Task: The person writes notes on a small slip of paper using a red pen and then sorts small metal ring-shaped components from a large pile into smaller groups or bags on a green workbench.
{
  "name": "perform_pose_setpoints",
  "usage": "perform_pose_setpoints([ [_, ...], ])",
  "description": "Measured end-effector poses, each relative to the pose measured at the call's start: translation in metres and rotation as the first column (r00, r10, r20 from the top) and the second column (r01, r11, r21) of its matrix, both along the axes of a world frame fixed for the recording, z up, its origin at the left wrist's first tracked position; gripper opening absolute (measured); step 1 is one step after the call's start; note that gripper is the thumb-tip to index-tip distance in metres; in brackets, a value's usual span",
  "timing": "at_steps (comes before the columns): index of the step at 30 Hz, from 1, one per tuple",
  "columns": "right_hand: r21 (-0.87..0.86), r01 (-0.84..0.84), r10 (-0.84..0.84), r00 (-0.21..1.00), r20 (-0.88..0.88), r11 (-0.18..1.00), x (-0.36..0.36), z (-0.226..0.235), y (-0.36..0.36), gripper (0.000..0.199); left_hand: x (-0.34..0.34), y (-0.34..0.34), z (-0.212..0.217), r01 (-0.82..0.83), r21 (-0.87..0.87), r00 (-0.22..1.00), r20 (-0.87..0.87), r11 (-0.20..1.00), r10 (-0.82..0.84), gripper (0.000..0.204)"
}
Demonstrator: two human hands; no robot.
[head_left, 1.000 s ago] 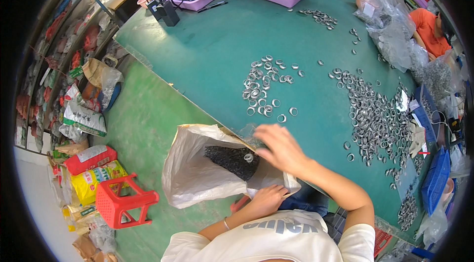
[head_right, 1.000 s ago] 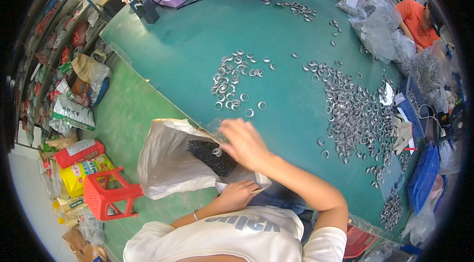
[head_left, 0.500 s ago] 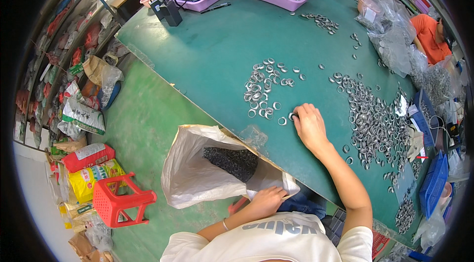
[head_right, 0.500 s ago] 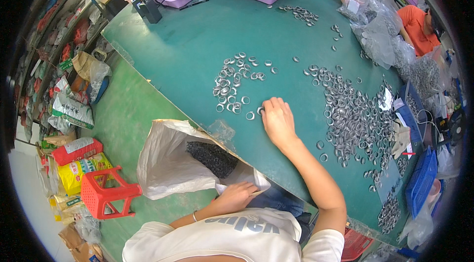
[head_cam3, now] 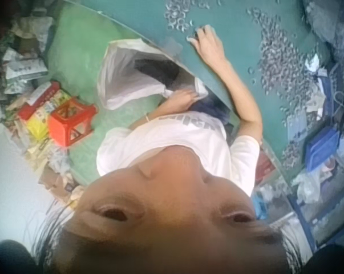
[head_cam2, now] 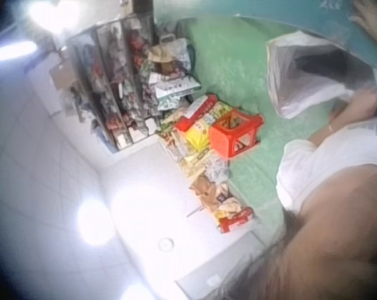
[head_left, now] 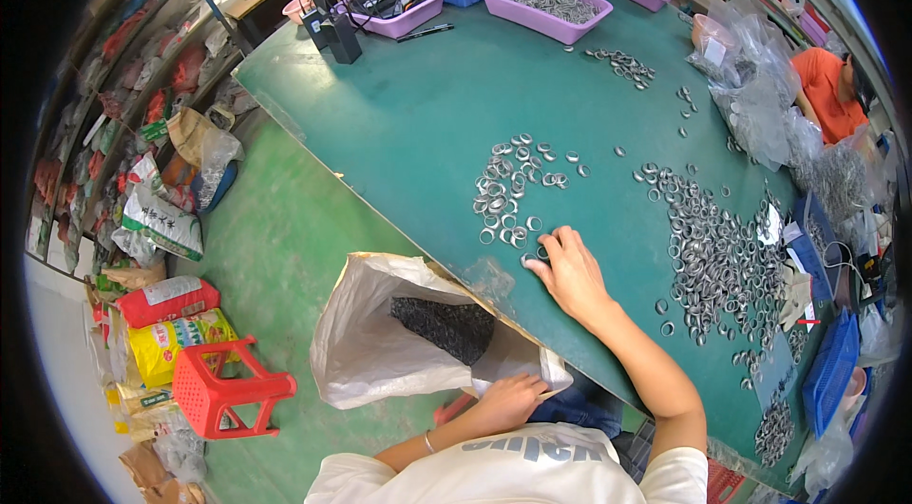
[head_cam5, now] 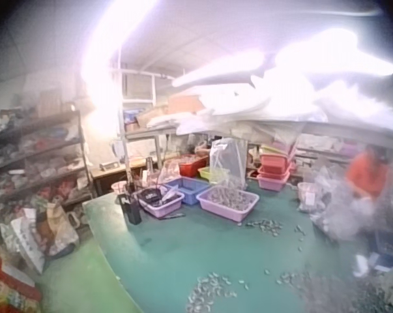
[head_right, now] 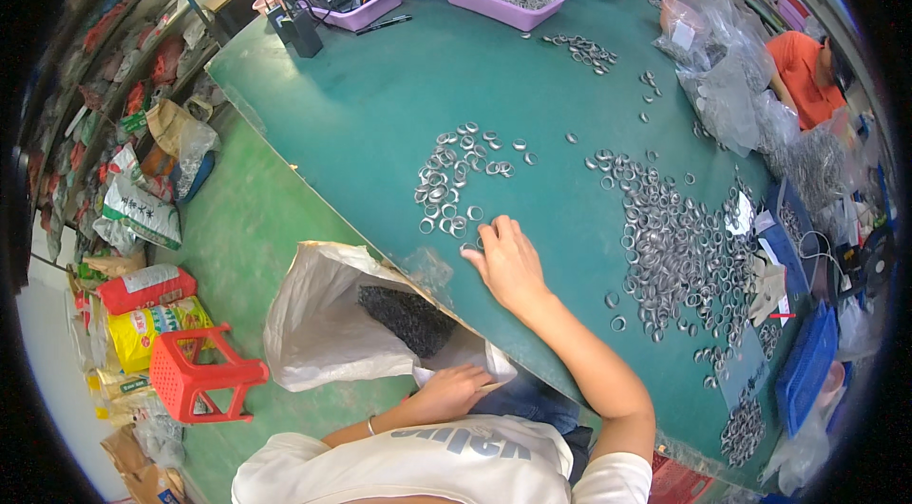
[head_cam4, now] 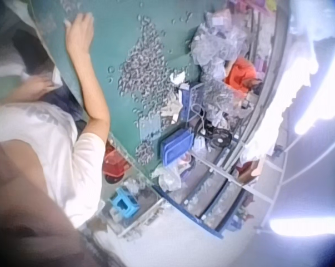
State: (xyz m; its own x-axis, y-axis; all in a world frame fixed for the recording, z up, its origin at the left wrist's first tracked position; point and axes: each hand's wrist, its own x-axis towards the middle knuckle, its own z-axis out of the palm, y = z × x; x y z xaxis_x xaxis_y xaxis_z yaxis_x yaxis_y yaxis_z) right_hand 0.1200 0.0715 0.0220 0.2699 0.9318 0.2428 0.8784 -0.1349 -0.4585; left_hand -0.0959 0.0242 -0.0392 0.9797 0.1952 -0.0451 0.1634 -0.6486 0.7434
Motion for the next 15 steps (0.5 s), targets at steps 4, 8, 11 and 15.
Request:
perform_pose_setpoints([
  [4, -0.019, 0.000, 0.000, 1.000, -0.004, 1.000, -0.006, 0.000, 0.002, 0.032, 0.000, -0.002, 0.002, -0.013, -0.007, 1.000, -0.013, 1.000, 0.013, 0.019],
  [8, -0.034, 0.020, -0.026, 0.983, -0.180, 0.999, -0.006, 0.000, 0.003, 0.027, 0.000, 0.000, 0.002, 0.004, 0.019, 1.000, -0.003, 1.000, -0.004, 0.020],
  [11, 0.031, -0.009, 0.012, 0.993, -0.115, 0.999, -0.009, -0.001, 0.004, 0.023, -0.002, -0.001, -0.002, 0.004, 0.003, 1.000, -0.006, 1.000, -0.004, 0.022],
  [15, 0.040, -0.074, 0.076, 0.995, -0.069, 0.996, -0.003, -0.010, 0.003, 0.019, -0.001, 0.000, 0.003, 0.011, 0.003, 1.000, 0.015, 1.000, -0.011, 0.023],
])
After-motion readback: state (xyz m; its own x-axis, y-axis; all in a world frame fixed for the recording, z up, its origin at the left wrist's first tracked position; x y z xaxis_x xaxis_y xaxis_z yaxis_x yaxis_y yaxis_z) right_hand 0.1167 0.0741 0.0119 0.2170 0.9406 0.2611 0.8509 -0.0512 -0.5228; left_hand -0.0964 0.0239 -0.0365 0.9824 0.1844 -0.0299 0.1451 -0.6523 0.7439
